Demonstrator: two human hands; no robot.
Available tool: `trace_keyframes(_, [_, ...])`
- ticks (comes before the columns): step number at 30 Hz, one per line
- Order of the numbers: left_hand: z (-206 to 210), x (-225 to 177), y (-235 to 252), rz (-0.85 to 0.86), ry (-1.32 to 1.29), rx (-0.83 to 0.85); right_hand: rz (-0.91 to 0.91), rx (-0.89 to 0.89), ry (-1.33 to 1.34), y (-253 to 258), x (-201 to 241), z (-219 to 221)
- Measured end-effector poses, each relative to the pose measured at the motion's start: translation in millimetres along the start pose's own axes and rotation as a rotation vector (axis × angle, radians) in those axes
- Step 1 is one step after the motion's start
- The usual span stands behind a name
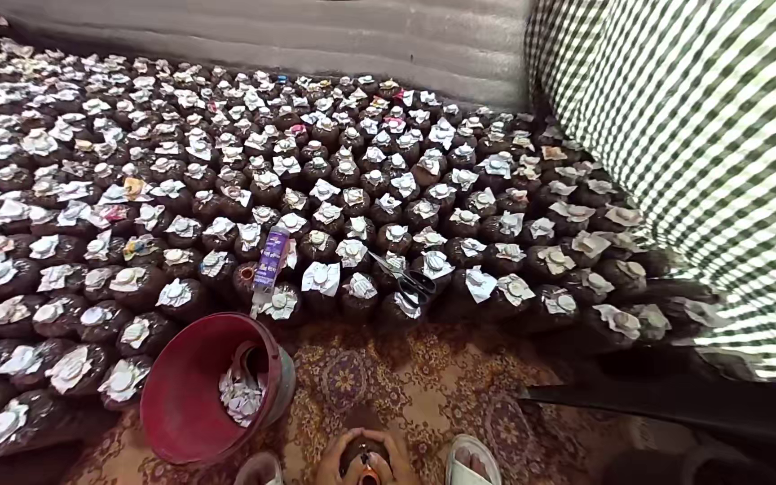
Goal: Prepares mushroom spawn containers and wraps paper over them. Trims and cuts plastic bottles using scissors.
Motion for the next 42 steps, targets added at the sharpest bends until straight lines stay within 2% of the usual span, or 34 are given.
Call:
trace_keyframes(6, [4.0, -4.3, 22.2, -0.013, 0.071, -0.029, 0.102, 0.058, 0.067, 30.5, 9.4, -8.5])
trace_keyframes(9, [2.5, -7.6, 24.8, -0.042, 0.036, 0.023, 0.173, -0.010, 0.198, 18.7, 4.4, -10.7])
trace_keyframes(12, [0.0, -7.6, 15.9, -0.188, -0.055, 0.111, 0.233, -0.069, 0.262, -6.9, -9.9, -2.5])
trace_keyframes(16, [-6.2, -12.3, 18.6, -0.178, -0.042, 0.274, 0.180, -0.192, 0.266, -21.5, -6.5, 4.5])
trace_keyframes(19, [-1.9, -6.8, 11.9, -0.013, 0.049, 0.159, 0.076, -0.308, 0.193, -17.7, -9.5, 9.0])
trace_keyframes(22, [5.2, -0.9, 24.1, 0.033, 0.066, 0.042, 0.008, -0.370, 0.122, 6.3, -9.1, 14.5])
trace_keyframes(26, [4.0, -17.2, 28.5, -0.107, 0.045, 0.007, 0.104, -0.259, 0.127, 23.6, 2.7, 2.0])
trace_keyframes(28, [10.5, -28.1, 20.3, -0.243, -0.086, -0.096, 0.127, -0.226, 0.245, 21.8, 10.2, -11.1])
trace_keyframes(30, [18.0, -32.0, -0.4, -0.449, -0.258, -0.249, 0.132, -0.230, 0.274, 10.2, 10.9, -17.3])
trace_keyframes(32, [19.3, -29.8, -23.9, -0.613, -0.295, -0.284, 0.147, -0.243, 0.218, -1.1, 3.1, -18.2])
trace_keyframes(33, [15.9, -29.6, -25.1, -0.629, -0.237, -0.271, 0.161, -0.231, 0.196, 0.1, 1.5, -18.1])
trace_keyframes(36, [-4.7, -27.2, -3.2, -0.456, -0.006, -0.079, 0.219, -0.137, 0.198, -3.0, -1.1, -9.1])
trace_keyframes(39, [-8.6, -17.1, 19.7, -0.342, -0.057, 0.189, 0.236, -0.135, 0.225, -11.0, 0.1, 7.6])
trace_keyframes(42, [3.0, -6.1, 23.7, -0.265, -0.151, 0.146, 0.146, -0.281, 0.199, -6.3, -2.5, 15.7])
Point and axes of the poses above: each hand's wrist, its own y-axis towards the middle knuckle, its own z-axis out of the palm, x = y × z, the point moved 2 cm from there along y, towards the middle knuckle, and after that the axes turned 14 degrees about -x, right-handed, at the moved point
